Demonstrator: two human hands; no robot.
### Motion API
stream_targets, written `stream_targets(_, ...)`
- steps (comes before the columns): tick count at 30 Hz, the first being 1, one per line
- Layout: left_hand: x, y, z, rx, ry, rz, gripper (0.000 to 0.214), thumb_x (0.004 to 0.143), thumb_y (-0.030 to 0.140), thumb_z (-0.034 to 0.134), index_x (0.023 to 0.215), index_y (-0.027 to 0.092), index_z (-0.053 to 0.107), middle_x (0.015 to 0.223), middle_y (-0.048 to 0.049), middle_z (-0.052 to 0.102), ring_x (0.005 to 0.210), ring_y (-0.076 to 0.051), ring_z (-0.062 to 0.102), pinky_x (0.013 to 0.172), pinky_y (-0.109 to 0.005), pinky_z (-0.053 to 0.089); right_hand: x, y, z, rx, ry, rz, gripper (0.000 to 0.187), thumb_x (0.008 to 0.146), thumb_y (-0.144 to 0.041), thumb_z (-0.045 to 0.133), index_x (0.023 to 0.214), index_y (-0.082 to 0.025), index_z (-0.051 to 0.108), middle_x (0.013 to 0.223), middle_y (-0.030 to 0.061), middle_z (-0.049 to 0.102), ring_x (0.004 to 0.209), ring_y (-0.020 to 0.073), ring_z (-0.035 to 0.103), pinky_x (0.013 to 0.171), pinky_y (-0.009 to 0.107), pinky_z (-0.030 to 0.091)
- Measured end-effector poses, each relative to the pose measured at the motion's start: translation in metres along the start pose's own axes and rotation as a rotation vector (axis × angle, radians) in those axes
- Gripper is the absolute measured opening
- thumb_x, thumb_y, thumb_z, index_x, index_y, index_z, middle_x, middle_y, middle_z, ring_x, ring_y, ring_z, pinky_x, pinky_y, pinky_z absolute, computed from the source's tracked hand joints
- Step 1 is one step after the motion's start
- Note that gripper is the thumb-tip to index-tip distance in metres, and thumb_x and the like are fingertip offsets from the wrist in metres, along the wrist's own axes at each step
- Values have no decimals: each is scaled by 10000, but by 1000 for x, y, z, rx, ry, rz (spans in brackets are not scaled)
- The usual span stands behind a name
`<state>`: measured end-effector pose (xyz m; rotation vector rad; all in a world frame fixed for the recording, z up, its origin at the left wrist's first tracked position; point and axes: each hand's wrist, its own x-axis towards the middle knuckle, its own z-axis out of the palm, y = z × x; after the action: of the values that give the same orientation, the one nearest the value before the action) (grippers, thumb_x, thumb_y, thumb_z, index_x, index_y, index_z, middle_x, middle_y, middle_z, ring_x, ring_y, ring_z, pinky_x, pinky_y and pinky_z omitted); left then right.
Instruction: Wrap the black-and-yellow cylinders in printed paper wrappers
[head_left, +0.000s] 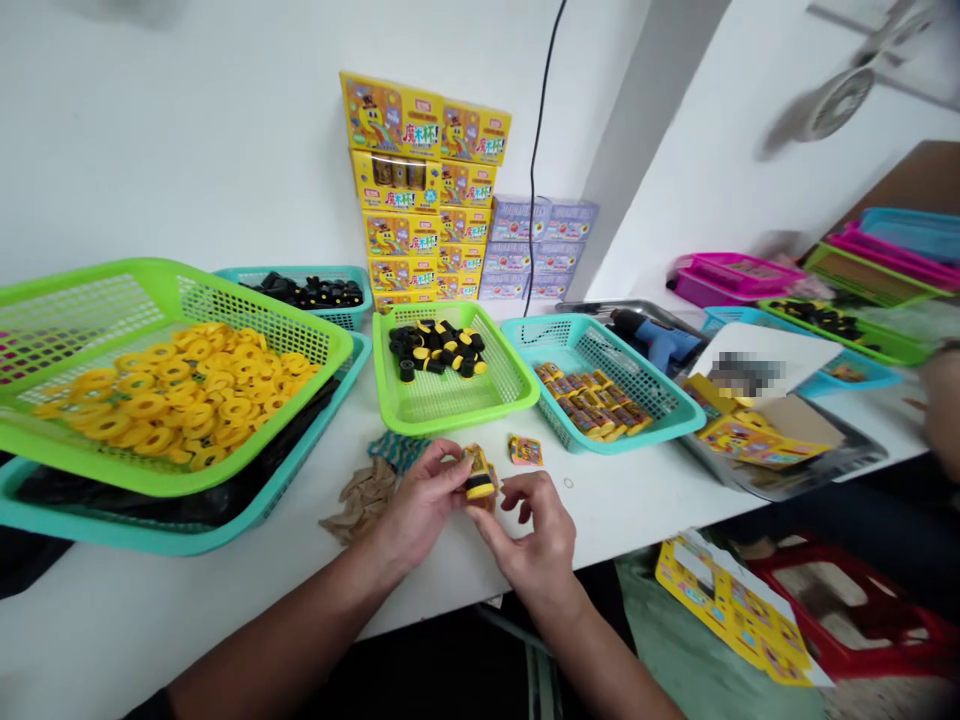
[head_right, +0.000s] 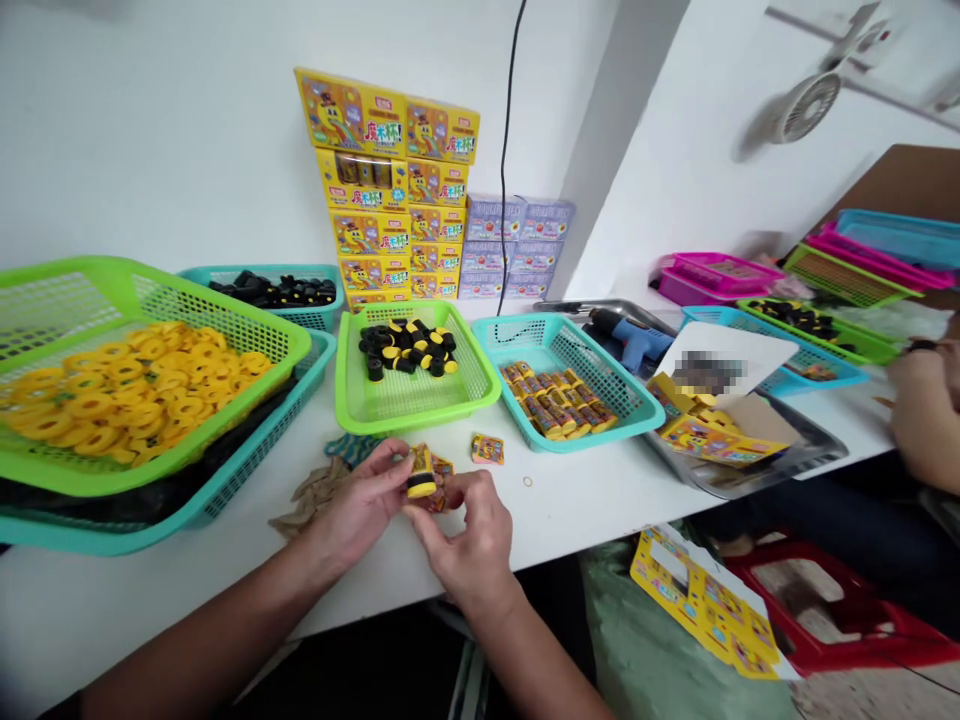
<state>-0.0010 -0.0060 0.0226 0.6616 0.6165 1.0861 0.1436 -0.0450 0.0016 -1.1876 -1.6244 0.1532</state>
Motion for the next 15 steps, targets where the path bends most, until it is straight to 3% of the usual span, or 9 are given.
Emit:
stream_targets(3,0,-2,0,29,43,14,299,708,278,795,808,179,531,772,-5,657,690,-153,642,637,-275,509,-2,-1,5,-76,5,-41,225,819,-274,718,934,-204,537,741,-12,533,616,134,541,568,266,468)
stream_targets(6,1,-3,-2,86,75,45,282,714,260,780,761,173,516,749,7,636,669,-138,623,620,-270,512,3,0,3,-13,-19,-22,179,833,-208,662,986,-202,568,742,-6,553,628,139,546,563,266,465)
stream_targets(10,1,-3,-3,172,151,102,315,675,234,795,758,179,496,708,26,614,593,-124,598,556,-255,491,9,9,-4,229,-150,108,195,841,-228,671,1029,-215,621,812,19,616,694,149,583,560,263,472)
stream_targets(15,-4,-2,-2,280,182,135,411,661,243,806,987,188,562,775,2,664,636,-143,624,575,-258,493,10,19,-7,607,-265,377,285,805,-298,742,1057,-236,624,879,23,683,741,160,648,639,286,534)
